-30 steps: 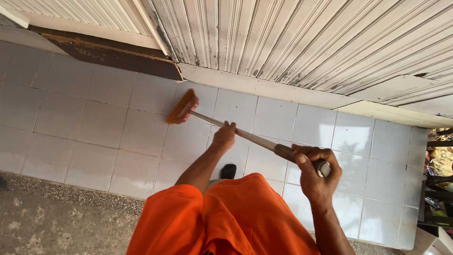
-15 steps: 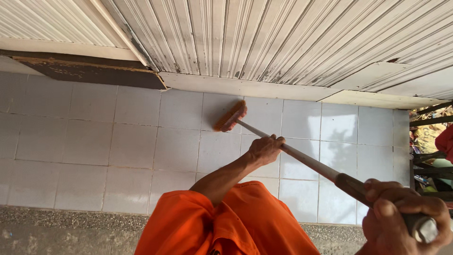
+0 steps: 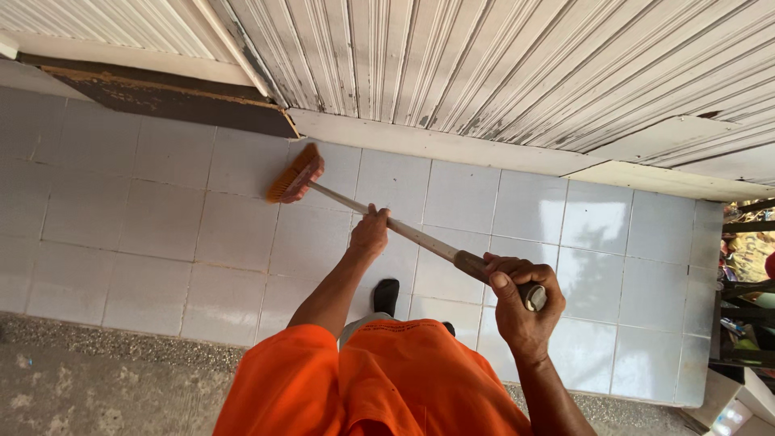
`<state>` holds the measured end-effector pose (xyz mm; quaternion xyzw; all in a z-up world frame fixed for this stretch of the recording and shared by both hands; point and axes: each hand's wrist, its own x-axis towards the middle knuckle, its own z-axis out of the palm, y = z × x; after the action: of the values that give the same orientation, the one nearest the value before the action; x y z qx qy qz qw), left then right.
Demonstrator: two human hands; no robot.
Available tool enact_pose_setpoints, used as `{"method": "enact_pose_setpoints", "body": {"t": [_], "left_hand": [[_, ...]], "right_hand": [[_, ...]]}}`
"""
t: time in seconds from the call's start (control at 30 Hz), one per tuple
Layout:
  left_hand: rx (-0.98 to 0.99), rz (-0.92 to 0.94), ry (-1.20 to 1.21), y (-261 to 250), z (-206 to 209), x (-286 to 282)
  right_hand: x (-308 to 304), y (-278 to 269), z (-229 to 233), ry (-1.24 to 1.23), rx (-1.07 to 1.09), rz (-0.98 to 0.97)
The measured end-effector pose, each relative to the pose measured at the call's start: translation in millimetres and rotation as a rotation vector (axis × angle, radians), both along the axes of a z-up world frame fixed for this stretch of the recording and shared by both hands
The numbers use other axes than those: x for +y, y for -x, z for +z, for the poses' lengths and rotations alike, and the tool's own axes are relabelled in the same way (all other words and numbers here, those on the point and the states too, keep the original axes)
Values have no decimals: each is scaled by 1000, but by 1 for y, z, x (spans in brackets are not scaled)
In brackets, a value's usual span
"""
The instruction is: The person sweeps the tiled floor using a long-handled broom, moving dirt and debris along the baseboard and out toward a doorway.
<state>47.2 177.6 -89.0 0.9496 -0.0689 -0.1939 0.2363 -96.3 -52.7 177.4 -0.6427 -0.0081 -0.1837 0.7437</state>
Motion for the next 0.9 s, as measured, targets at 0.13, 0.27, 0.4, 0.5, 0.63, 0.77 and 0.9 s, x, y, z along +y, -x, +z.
{"method": "enact_pose_setpoints", "body": {"t": [0.13,0.27,0.4,0.5,0.63,0.77,0.9], "left_hand": [[-24,-41,86,13,-25,-38],[-158,-134,173,25,-9,-106],[-37,-274,256,52,27,-173],[-28,-364,292,64,51,-218],[69,-522,208,75,78,-258],[-12,-544,182,90,97,-254],[-79,-398,152,83,96,-195]], "right_hand": [[-18,18,10,108,18,-104],[-53,44,36,175,39,-279],[-89,79,56,190,8,-353],[-116,97,66,245,40,-439],[-157,120,85,432,24,-484],[-175,141,95,203,-78,-393],[-173,125,84,-65,-133,-190]]}}
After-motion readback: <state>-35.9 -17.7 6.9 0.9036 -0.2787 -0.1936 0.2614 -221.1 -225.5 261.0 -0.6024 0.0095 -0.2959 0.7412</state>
